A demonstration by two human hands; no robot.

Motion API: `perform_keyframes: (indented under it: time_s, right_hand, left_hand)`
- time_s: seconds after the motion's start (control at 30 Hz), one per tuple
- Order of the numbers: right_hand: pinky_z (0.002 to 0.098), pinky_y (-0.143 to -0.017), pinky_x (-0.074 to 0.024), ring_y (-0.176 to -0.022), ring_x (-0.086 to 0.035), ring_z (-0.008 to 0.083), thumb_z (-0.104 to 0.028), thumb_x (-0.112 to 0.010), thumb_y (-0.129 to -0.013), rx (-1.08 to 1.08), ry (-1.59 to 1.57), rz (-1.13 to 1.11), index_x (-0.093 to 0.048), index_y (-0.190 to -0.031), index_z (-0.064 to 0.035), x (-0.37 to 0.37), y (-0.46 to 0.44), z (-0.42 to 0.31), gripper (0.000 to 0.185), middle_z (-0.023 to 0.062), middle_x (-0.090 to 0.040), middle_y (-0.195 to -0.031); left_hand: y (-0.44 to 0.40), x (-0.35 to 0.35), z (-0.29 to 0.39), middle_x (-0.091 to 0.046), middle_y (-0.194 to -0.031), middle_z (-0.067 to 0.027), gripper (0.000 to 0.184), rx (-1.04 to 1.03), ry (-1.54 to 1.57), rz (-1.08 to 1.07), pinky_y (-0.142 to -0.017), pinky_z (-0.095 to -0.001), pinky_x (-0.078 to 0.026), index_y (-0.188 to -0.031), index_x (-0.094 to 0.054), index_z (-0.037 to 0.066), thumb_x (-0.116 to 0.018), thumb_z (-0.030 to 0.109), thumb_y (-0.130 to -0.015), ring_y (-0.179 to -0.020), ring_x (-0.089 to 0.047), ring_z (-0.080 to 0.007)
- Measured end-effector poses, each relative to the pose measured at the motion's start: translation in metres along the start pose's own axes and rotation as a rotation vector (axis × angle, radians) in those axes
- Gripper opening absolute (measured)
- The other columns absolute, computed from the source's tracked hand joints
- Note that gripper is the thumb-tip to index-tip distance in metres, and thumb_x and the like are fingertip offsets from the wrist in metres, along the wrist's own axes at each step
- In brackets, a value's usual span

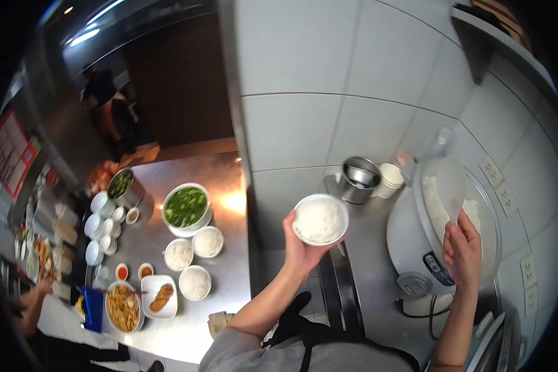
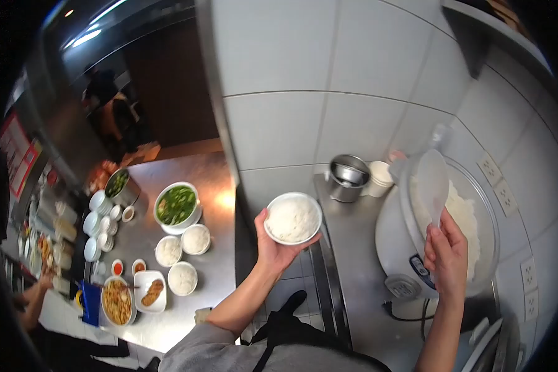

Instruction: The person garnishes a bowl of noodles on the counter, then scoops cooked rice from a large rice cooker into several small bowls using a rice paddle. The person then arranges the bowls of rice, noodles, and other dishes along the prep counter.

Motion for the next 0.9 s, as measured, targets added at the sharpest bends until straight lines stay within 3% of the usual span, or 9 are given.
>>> perform_keyframes:
  time_s: [0.1,0.17,0.37,0.4,0.5,0.63,0.7,0.83,0.9]
  right_hand:
    - [0.0151,-0.036,-0.0253,-0.049,-0.033,0.0014,-0.01,-0.051,-0.089,-0.029,-0.002,-0.096,-0.034,-0.136,-0.0025,-0.024,0.002,0.012,0.051,-0.0024,-0.045,-0.073]
    - [0.0149,-0.036,-0.0248,-0.049,-0.033,0.0011,-0.011,-0.051,-0.089,-0.06,0.002,-0.143,-0.034,-0.136,-0.0025,-0.04,0.005,0.019,0.051,-0.0026,-0.046,-0.074]
    - [0.0146,-0.036,-0.0236,-0.048,-0.032,0.0006,-0.012,-0.052,-0.089,-0.145,0.043,-0.257,-0.034,-0.136,-0.0025,-0.062,0.018,0.036,0.051,-0.004,-0.046,-0.075]
    - [0.0145,-0.037,-0.0235,-0.048,-0.032,0.0006,-0.012,-0.052,-0.089,-0.158,0.051,-0.266,-0.034,-0.136,-0.0024,-0.065,0.02,0.038,0.051,-0.0043,-0.045,-0.075]
    - [0.0147,-0.037,-0.0231,-0.048,-0.031,0.0004,-0.012,-0.052,-0.089,-0.18,0.041,-0.313,-0.034,-0.136,-0.0018,-0.077,0.027,0.038,0.052,-0.0044,-0.045,-0.075]
    - [0.0154,-0.038,-0.0245,-0.049,-0.032,0.0013,-0.013,-0.052,-0.089,-0.202,0.058,-0.389,-0.034,-0.136,-0.003,-0.086,0.031,0.035,0.051,-0.0046,-0.043,-0.073]
    - [0.0159,-0.039,-0.0254,-0.049,-0.033,0.0018,-0.012,-0.051,-0.09,-0.228,0.06,-0.387,-0.035,-0.136,-0.0044,-0.092,0.03,0.034,0.05,-0.0047,-0.042,-0.072]
    - [0.0212,-0.043,-0.0384,-0.06,-0.045,0.0072,-0.003,-0.046,-0.086,-0.166,0.029,-0.351,-0.026,-0.14,-0.008,-0.09,-0.007,0.067,0.058,0.0001,-0.046,-0.083]
    - [0.0252,-0.048,-0.0456,-0.067,-0.053,0.0127,0.003,-0.043,-0.082,-0.101,0.186,-0.289,-0.023,-0.141,-0.0059,-0.09,-0.041,0.095,0.062,0.0072,-0.051,-0.093]
  left_hand:
    - [0.042,0.085,0.031,-0.046,-0.129,-0.0145,0.063,-0.224,-0.11,0.208,-0.089,-0.0551,-0.044,-0.129,-0.039,0.007,-0.033,0.053,-0.087,-0.113,-0.051,-0.0337]
    - [0.069,0.157,0.045,-0.055,-0.118,-0.0106,0.053,-0.411,-0.227,0.432,-0.077,-0.0395,-0.053,-0.126,-0.041,0.008,-0.032,0.048,-0.092,-0.1,-0.06,-0.0264]
    - [0.147,0.293,0.06,-0.042,-0.129,-0.0173,0.047,-0.918,-0.383,0.958,-0.096,-0.0374,-0.039,-0.127,-0.036,-0.002,-0.029,0.035,-0.097,-0.121,-0.041,-0.0262]
    - [0.157,0.292,0.073,-0.037,-0.131,-0.0219,0.048,-0.968,-0.656,1.031,-0.103,-0.0355,-0.028,-0.125,-0.034,-0.008,-0.029,0.031,-0.098,-0.125,-0.033,-0.0276]
    - [0.166,0.29,0.078,-0.039,-0.128,-0.0245,0.049,-0.951,-0.91,1.264,-0.102,-0.034,-0.027,-0.124,-0.034,-0.012,-0.029,0.03,-0.098,-0.12,-0.038,-0.0303]
    - [0.154,0.299,0.09,-0.043,-0.122,-0.0274,0.047,-0.986,-0.765,1.336,-0.1,-0.0354,-0.03,-0.12,-0.038,-0.012,-0.028,0.028,-0.098,-0.115,-0.042,-0.0329]
    - [0.155,0.298,0.095,-0.044,-0.121,-0.0282,0.046,-1.036,-0.916,1.442,-0.1,-0.0362,-0.031,-0.118,-0.04,-0.012,-0.028,0.027,-0.098,-0.114,-0.043,-0.0341]
    - [0.153,0.307,0.096,-0.047,-0.118,-0.0299,0.047,-1.165,-1.119,1.467,-0.099,-0.0427,-0.033,-0.114,-0.044,-0.012,-0.026,0.027,-0.097,-0.111,-0.045,-0.0385]
    - [0.159,0.328,0.101,-0.056,-0.107,-0.0264,0.048,-0.923,-0.866,1.569,-0.086,-0.043,-0.044,-0.105,-0.051,-0.011,-0.029,0.031,-0.096,-0.094,-0.054,-0.0346]
Point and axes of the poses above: each hand's wrist, its own y-axis away from the middle knuckle, its own x-axis out of the back of the hand, z = x × y, the point moved 6 cm from there along -y, towards the middle knuckle
